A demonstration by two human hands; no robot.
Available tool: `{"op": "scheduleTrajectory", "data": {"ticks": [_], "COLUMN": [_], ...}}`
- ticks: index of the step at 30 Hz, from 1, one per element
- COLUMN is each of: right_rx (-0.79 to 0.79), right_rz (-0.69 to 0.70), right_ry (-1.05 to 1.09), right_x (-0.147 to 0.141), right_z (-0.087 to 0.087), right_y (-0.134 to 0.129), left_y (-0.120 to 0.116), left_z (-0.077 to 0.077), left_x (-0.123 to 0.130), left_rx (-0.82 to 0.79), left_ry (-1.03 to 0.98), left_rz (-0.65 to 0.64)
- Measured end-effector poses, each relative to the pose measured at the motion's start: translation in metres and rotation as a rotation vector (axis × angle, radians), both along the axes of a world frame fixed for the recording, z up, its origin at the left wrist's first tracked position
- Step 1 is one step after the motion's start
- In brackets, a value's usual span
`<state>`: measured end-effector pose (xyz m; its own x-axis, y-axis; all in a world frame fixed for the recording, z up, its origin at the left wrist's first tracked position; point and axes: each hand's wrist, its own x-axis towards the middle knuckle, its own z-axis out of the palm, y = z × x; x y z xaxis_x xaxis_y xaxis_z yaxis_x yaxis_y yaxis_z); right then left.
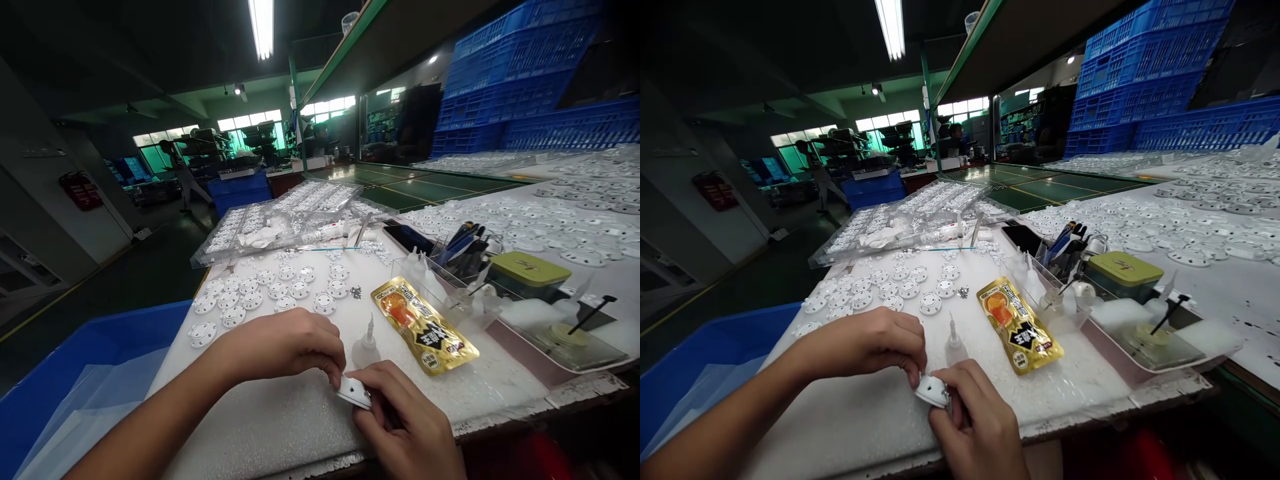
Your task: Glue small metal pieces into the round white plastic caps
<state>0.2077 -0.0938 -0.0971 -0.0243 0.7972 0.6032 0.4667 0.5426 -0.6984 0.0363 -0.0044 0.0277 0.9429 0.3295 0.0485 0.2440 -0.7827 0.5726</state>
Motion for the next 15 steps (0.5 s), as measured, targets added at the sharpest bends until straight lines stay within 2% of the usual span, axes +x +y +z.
{"op": "scheduleTrajectory", "data": {"ticks": [6, 10, 15], "right_rx": [-0.074, -0.157, -0.216], "right_rz": [-0.016, -0.051, -0.003], "right_ry": [0.175, 0.335, 0.386], "right_x": [-0.001, -0.003, 0.004], "right_z": [0.001, 0.006, 0.009], "right_y": [-0.001, -0.004, -0.003], "left_y": [-0.002, -0.008, -0.015], "left_z": [-0.002, -0.004, -0.006], "left_x": [0.005, 0.008, 0.011], "left_rx": [-0.077, -0.047, -0.053], "left_ry": [-0.058, -0.127, -0.206], "left_rz": [0.07, 0.136, 0.147]}}
